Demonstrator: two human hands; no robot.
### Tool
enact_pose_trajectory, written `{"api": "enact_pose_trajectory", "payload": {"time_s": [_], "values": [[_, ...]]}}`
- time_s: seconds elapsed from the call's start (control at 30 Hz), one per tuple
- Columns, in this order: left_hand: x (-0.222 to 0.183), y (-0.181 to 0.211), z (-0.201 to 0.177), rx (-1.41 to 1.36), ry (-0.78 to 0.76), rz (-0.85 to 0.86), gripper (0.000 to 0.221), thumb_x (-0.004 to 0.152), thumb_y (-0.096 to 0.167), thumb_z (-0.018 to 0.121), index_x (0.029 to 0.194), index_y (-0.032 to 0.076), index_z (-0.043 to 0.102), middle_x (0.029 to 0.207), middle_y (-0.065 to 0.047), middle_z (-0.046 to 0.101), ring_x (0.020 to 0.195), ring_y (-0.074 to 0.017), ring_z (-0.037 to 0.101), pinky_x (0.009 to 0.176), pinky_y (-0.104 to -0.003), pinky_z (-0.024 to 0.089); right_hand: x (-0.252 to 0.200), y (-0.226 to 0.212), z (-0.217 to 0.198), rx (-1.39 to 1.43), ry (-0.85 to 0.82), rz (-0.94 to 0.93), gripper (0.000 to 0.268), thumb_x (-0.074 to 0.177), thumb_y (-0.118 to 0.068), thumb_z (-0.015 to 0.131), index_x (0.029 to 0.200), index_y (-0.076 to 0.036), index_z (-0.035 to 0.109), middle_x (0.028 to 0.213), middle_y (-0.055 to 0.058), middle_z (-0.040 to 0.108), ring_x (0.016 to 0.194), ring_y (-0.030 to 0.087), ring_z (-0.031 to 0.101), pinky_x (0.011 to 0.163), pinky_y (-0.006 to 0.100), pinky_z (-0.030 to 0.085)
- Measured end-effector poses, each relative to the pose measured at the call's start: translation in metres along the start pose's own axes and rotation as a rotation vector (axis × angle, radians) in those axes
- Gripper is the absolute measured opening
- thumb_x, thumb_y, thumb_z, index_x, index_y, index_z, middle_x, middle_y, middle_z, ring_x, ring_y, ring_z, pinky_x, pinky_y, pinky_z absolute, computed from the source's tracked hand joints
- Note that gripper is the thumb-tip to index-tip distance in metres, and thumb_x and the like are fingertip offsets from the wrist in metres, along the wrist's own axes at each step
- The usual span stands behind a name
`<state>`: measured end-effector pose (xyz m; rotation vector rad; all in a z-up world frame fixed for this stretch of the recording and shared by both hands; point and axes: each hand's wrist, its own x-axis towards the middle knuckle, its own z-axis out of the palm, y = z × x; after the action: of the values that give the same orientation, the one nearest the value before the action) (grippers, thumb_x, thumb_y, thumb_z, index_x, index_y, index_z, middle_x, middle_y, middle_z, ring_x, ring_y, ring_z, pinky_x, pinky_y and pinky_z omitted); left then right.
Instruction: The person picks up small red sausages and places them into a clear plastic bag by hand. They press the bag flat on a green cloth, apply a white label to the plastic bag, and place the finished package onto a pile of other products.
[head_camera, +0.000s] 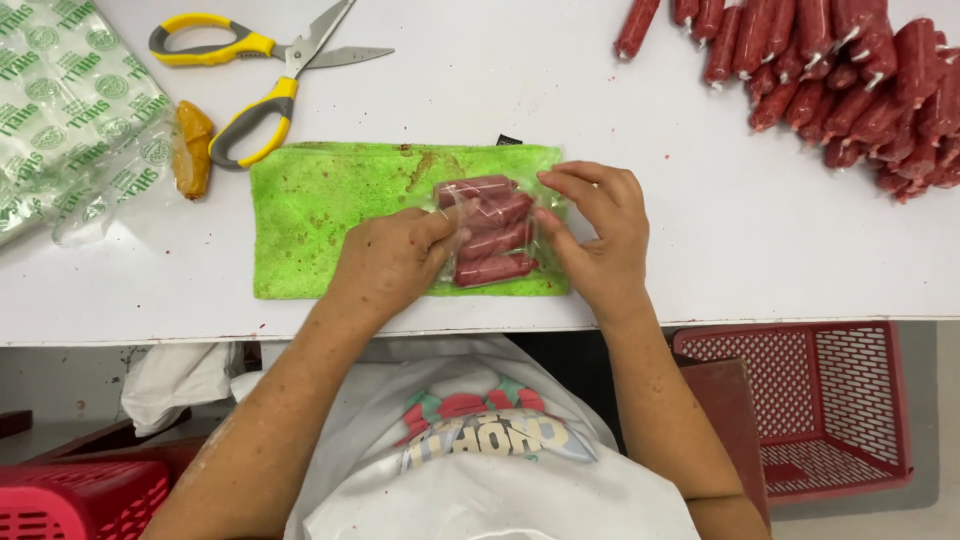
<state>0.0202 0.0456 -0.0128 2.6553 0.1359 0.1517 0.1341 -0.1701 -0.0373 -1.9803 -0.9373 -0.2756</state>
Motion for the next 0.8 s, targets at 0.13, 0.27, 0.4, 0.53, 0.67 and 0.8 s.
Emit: {"api": "enact_pose_trajectory", "payload": {"time_s": [0.13,0.27,0.4,0.53,0.67,0.8], "values": [[0.001,-0.013,-0.005,-0.019,-0.200,0.139,0.024,0.092,0.027,0.060,0.113,0.023,0.071,0.087,-0.011,0.072,0.086,-0.0381,0.071,0.072,-0.051,0.058,0.001,0.000,0.011,-0.024,-0.114,-0.196,0.025,0.093,-0.004,0.070,0.113,-0.015,0.078,0.118,0.007,0.072,0.119,0.035,0.059,0.102,0.043,0.045],[0.002,-0.048,0.029,-0.007,-0.164,0.256,0.009,0.089,0.033,0.064,0.091,0.025,0.067,0.077,0.000,0.063,0.082,-0.0287,0.070,0.068,-0.043,0.059,0.010,0.009,0.022,-0.038,-0.151,-0.219,0.019,0.095,-0.009,0.070,0.110,-0.015,0.079,0.117,0.005,0.076,0.122,0.039,0.061,0.104,0.045,0.047],[0.008,-0.038,0.020,0.037,-0.084,0.244,0.009,0.086,0.035,0.065,0.084,0.027,0.061,0.076,0.005,0.060,0.081,-0.0240,0.070,0.067,-0.040,0.059,0.023,0.012,0.001,0.011,-0.035,-0.190,0.021,0.094,-0.011,0.073,0.115,-0.011,0.076,0.117,0.011,0.074,0.118,0.040,0.063,0.101,0.047,0.050],[0.012,-0.028,0.000,0.030,-0.497,0.156,0.035,0.086,0.024,0.054,0.119,0.033,0.058,0.079,-0.005,0.069,0.079,-0.0305,0.069,0.066,-0.046,0.054,0.054,0.065,-0.058,-0.191,0.159,-0.078,0.031,0.091,0.016,0.068,0.111,-0.005,0.078,0.104,0.012,0.075,0.091,0.026,0.066,0.073,0.033,0.055],[0.003,-0.046,-0.003,-0.215,-0.421,0.172,0.051,0.087,0.016,0.052,0.136,0.024,0.063,0.104,-0.006,0.074,0.094,-0.0282,0.069,0.076,-0.042,0.052,0.133,0.182,-0.117,-0.450,0.251,-0.025,0.029,0.087,0.001,0.066,0.109,-0.007,0.083,0.098,0.012,0.077,0.091,0.024,0.073,0.085,0.033,0.055],[-0.033,-0.065,-0.021,-0.316,-0.175,0.067,0.044,0.090,0.012,0.053,0.130,0.023,0.067,0.097,-0.001,0.074,0.086,-0.0221,0.069,0.077,-0.036,0.051,0.199,0.245,-0.114,-0.508,-0.007,0.092,0.028,0.088,0.000,0.068,0.113,-0.007,0.078,0.102,0.011,0.077,0.089,0.023,0.072,0.086,0.033,0.056]]}}
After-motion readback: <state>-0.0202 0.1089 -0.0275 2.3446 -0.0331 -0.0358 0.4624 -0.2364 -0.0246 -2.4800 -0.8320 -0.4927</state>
